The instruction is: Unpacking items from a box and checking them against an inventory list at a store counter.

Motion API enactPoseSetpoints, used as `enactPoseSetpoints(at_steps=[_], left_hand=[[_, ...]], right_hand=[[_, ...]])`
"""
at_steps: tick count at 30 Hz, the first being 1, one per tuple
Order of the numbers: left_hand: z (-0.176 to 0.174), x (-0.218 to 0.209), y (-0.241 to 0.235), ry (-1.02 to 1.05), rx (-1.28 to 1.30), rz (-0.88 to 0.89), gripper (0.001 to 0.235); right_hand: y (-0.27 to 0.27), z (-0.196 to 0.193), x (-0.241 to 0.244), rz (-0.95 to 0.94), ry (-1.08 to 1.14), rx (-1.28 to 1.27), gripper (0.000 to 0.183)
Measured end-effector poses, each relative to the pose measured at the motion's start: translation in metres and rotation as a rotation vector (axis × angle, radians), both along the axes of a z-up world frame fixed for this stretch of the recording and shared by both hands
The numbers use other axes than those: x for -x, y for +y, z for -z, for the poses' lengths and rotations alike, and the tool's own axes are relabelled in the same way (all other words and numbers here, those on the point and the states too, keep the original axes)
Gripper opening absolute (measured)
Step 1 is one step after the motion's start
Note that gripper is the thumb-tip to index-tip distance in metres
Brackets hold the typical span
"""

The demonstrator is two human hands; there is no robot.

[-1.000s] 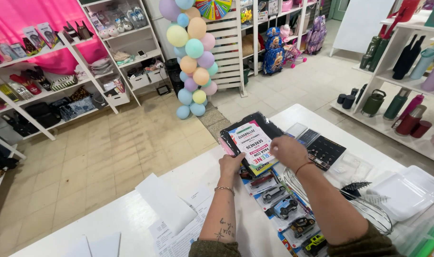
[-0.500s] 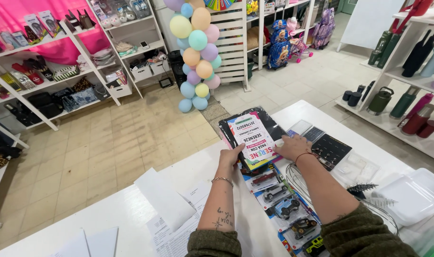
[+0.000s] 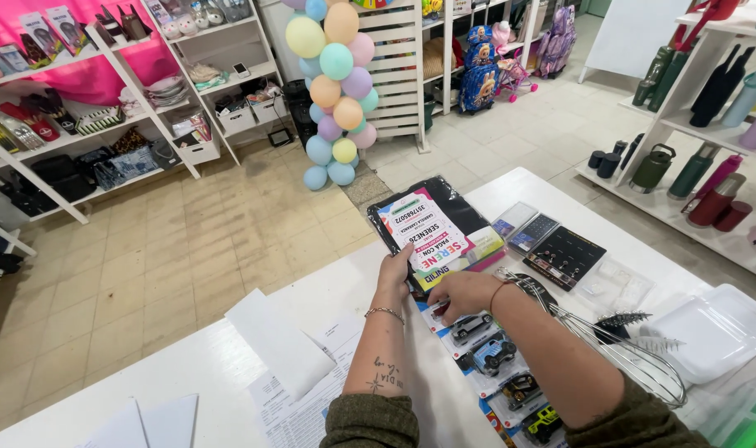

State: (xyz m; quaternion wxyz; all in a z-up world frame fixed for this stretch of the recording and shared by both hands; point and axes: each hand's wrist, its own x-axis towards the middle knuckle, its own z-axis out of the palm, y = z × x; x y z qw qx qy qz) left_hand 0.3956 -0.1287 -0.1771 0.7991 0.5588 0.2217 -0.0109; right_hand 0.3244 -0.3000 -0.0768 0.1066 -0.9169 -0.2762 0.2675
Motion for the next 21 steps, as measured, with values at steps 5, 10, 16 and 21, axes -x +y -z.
enactPoseSetpoints(at_steps=[5,10,16,21], left_hand=[[-0.025,0.012,0.001,-0.046,-0.036,-0.056,0.081],[-0.063,0.015,0.012,-0.124,-0.178,-0.19,0.086],[-0.077,-0.01,0.026,-0.279,-0.168,-0.509,0.066],[-0.124,0.031,-0.035,-0.307,0.049,-0.419,0.068]], right_hand=[[0.006,-0.007,0.007,-0.02,-0.019,0.061,0.047],[0.002,-0.002,0.005,-0.052,0.011,0.065,0.049],[-0.005,-0.021,0.009,0.021,0.044,0.017,0.047],[-0.051,-0.016,-0.039,0.806,-0.122,-0.28,0.079]])
